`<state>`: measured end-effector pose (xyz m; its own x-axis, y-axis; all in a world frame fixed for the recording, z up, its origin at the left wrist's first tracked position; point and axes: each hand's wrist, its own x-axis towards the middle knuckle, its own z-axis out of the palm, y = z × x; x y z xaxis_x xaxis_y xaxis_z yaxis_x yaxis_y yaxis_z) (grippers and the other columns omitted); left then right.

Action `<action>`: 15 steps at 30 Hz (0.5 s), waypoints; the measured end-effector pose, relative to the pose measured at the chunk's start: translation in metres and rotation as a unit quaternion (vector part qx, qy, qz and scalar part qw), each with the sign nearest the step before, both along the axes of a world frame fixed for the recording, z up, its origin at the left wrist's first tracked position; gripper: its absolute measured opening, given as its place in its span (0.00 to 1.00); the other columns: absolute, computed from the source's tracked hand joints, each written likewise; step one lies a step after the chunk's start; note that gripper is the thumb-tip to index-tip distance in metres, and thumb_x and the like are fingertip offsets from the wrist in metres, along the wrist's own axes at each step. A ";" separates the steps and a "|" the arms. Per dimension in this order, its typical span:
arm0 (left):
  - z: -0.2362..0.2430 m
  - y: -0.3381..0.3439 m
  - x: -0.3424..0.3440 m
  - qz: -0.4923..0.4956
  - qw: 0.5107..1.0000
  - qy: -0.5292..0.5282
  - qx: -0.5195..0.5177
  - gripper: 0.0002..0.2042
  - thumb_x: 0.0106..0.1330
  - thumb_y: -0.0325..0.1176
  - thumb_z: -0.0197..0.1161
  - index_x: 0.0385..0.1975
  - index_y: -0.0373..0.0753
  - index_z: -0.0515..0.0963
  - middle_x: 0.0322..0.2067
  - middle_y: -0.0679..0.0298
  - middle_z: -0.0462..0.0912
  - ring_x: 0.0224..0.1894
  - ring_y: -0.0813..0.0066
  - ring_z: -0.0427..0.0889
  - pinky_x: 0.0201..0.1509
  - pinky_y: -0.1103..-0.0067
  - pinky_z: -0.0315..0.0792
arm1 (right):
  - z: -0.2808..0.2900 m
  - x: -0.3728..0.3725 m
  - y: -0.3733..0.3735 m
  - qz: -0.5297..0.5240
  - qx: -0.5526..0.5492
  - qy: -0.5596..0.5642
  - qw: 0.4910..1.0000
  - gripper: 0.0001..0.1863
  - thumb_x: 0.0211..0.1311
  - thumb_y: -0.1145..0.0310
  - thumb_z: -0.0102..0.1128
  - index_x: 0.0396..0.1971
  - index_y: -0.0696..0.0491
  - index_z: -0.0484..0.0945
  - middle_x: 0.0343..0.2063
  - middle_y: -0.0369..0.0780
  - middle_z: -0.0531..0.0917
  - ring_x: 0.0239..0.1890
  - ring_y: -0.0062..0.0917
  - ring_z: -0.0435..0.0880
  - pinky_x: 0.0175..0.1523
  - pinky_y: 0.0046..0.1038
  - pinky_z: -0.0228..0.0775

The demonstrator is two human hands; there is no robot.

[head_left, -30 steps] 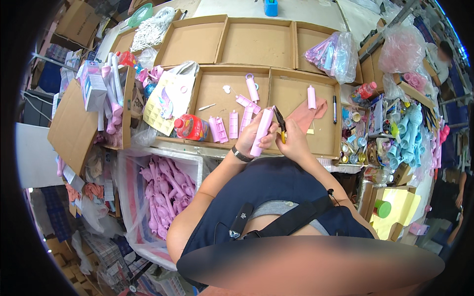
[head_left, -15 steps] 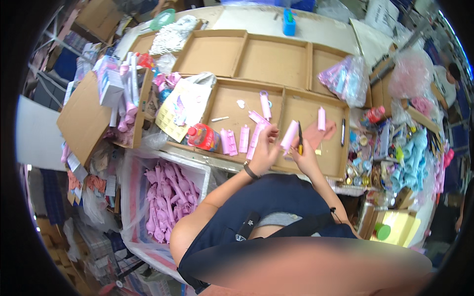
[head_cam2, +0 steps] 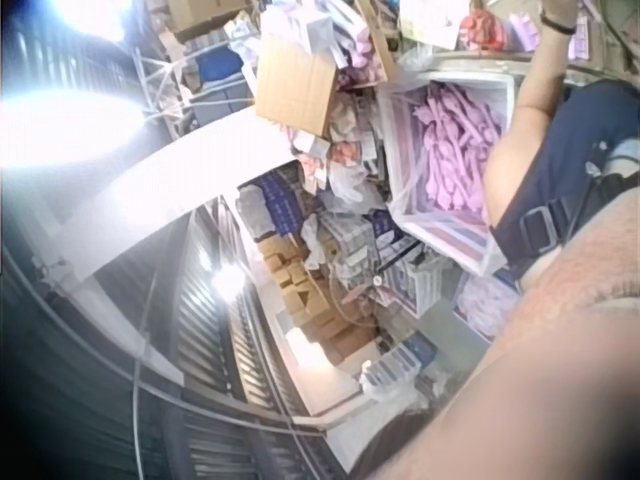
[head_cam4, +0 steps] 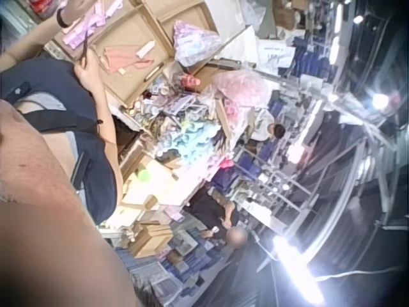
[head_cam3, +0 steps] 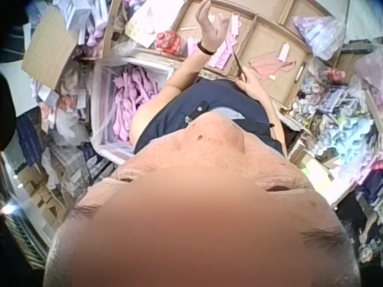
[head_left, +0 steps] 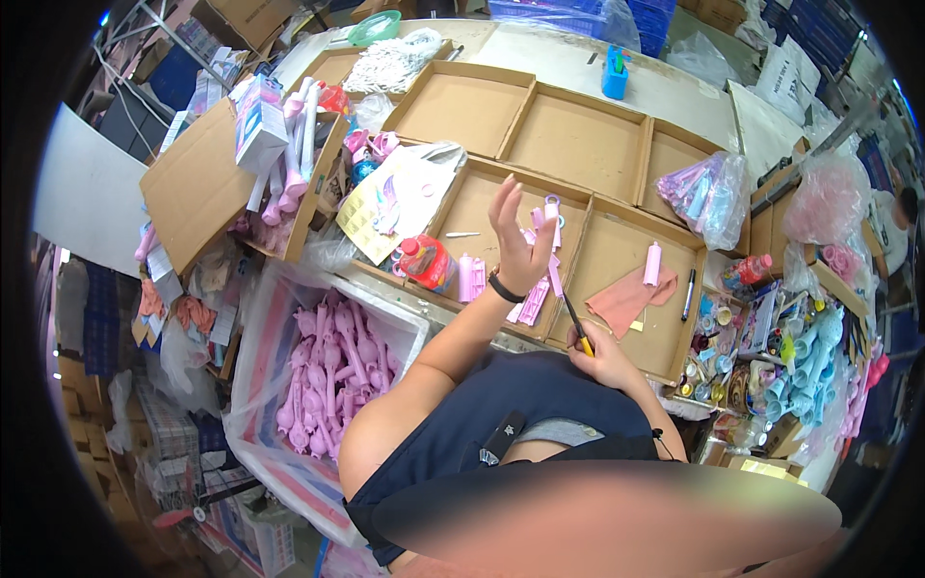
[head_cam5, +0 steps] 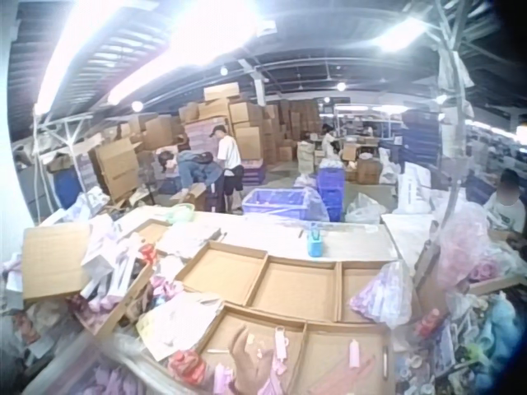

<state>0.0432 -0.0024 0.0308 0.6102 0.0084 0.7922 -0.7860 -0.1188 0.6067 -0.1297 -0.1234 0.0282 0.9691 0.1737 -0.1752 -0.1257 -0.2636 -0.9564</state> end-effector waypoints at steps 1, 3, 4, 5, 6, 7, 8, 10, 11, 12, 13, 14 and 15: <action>-0.002 0.003 0.004 0.012 0.998 0.000 0.066 0.21 0.55 0.26 0.60 0.49 0.37 0.67 0.49 0.51 0.66 0.56 0.55 0.62 0.61 0.66 0.54 | 0.005 -0.001 0.001 0.004 0.029 -0.001 1.000 0.08 0.50 0.74 0.53 0.30 0.56 0.66 0.25 0.37 0.68 0.28 0.20 0.68 0.35 0.22 0.61; -0.012 0.007 0.010 0.020 0.989 -0.001 0.149 0.08 0.61 0.25 0.52 0.40 0.35 0.73 0.34 0.58 0.76 0.46 0.67 0.72 0.52 0.73 0.63 | 0.012 -0.003 0.001 0.000 0.088 0.018 0.996 0.08 0.50 0.74 0.52 0.31 0.56 0.66 0.25 0.35 0.67 0.28 0.17 0.66 0.35 0.20 0.60; -0.019 0.007 0.008 -0.092 0.984 0.136 0.069 0.07 0.63 0.27 0.51 0.38 0.35 0.73 0.31 0.61 0.76 0.41 0.71 0.73 0.47 0.76 0.64 | 0.014 -0.004 0.001 -0.009 0.119 0.039 0.992 0.08 0.50 0.75 0.52 0.31 0.56 0.66 0.25 0.34 0.66 0.28 0.16 0.66 0.34 0.19 0.60; -0.028 0.007 0.001 -0.195 0.937 0.288 -0.010 0.07 0.65 0.29 0.50 0.37 0.35 0.74 0.27 0.63 0.76 0.37 0.75 0.74 0.43 0.79 0.66 | 0.016 -0.005 0.001 -0.024 0.140 0.074 0.987 0.08 0.50 0.75 0.52 0.31 0.55 0.65 0.25 0.33 0.66 0.28 0.15 0.65 0.34 0.18 0.59; -0.037 0.008 -0.006 -0.291 0.848 0.436 -0.085 0.08 0.66 0.31 0.49 0.35 0.35 0.74 0.24 0.66 0.76 0.32 0.79 0.75 0.38 0.82 0.68 | 0.018 -0.005 -0.001 -0.039 0.169 0.061 0.983 0.09 0.49 0.76 0.52 0.31 0.55 0.65 0.25 0.33 0.66 0.28 0.14 0.65 0.34 0.17 0.59; -0.044 0.010 -0.010 -0.299 0.854 0.424 -0.022 0.11 0.67 0.34 0.47 0.35 0.35 0.74 0.23 0.67 0.75 0.28 0.83 0.74 0.33 0.85 0.67 | 0.018 -0.004 -0.003 -0.059 0.187 0.062 0.979 0.09 0.49 0.76 0.52 0.31 0.55 0.65 0.26 0.32 0.66 0.28 0.13 0.65 0.33 0.16 0.58; -0.051 0.012 -0.014 -0.307 0.854 0.417 0.044 0.14 0.69 0.37 0.45 0.35 0.34 0.74 0.22 0.68 0.74 0.24 0.86 0.73 0.27 0.87 0.66 | 0.018 -0.004 -0.005 -0.079 0.205 0.063 0.974 0.09 0.49 0.77 0.52 0.32 0.55 0.65 0.26 0.32 0.66 0.27 0.12 0.64 0.33 0.16 0.58; -0.059 0.010 -0.026 -0.342 0.820 0.458 0.018 0.14 0.69 0.39 0.45 0.39 0.34 0.72 0.24 0.66 0.76 0.25 0.82 0.76 0.28 0.86 0.68 | 0.014 0.000 -0.010 -0.117 0.208 0.063 0.969 0.09 0.48 0.78 0.52 0.31 0.55 0.66 0.25 0.31 0.65 0.27 0.12 0.64 0.32 0.15 0.57; -0.061 0.011 -0.034 -0.373 0.769 0.519 -0.007 0.14 0.69 0.39 0.46 0.41 0.34 0.71 0.25 0.65 0.77 0.26 0.80 0.77 0.29 0.85 0.69 | 0.011 0.003 -0.012 -0.135 0.193 0.056 0.970 0.09 0.48 0.78 0.52 0.31 0.55 0.66 0.25 0.31 0.65 0.26 0.12 0.64 0.31 0.15 0.57; -0.062 0.012 -0.039 -0.393 0.708 0.587 -0.020 0.15 0.69 0.39 0.46 0.44 0.34 0.69 0.26 0.64 0.78 0.27 0.78 0.79 0.30 0.85 0.70 | 0.007 0.006 -0.014 -0.158 0.164 0.052 0.972 0.09 0.48 0.78 0.52 0.30 0.55 0.66 0.24 0.31 0.65 0.26 0.12 0.63 0.31 0.16 0.56; -0.061 0.014 -0.044 -0.424 0.677 0.600 -0.037 0.15 0.69 0.40 0.45 0.43 0.35 0.70 0.26 0.63 0.78 0.28 0.75 0.79 0.31 0.84 0.71 | 0.002 0.009 -0.014 -0.172 0.166 0.033 0.970 0.08 0.48 0.77 0.52 0.30 0.55 0.66 0.23 0.31 0.65 0.25 0.12 0.62 0.29 0.16 0.56; -0.060 0.015 -0.047 -0.415 0.660 0.625 -0.035 0.15 0.69 0.40 0.45 0.43 0.35 0.70 0.26 0.62 0.79 0.28 0.74 0.80 0.32 0.84 0.71 | -0.003 0.012 -0.014 -0.178 0.159 0.007 0.971 0.08 0.48 0.77 0.52 0.30 0.55 0.66 0.22 0.31 0.65 0.25 0.13 0.62 0.29 0.16 0.56; -0.059 0.015 -0.050 -0.424 0.644 0.635 -0.046 0.15 0.69 0.40 0.44 0.43 0.35 0.70 0.26 0.61 0.79 0.28 0.74 0.80 0.33 0.83 0.71 | -0.007 0.014 -0.013 -0.190 0.140 -0.018 0.971 0.08 0.47 0.77 0.51 0.30 0.55 0.66 0.22 0.31 0.65 0.24 0.13 0.62 0.29 0.17 0.56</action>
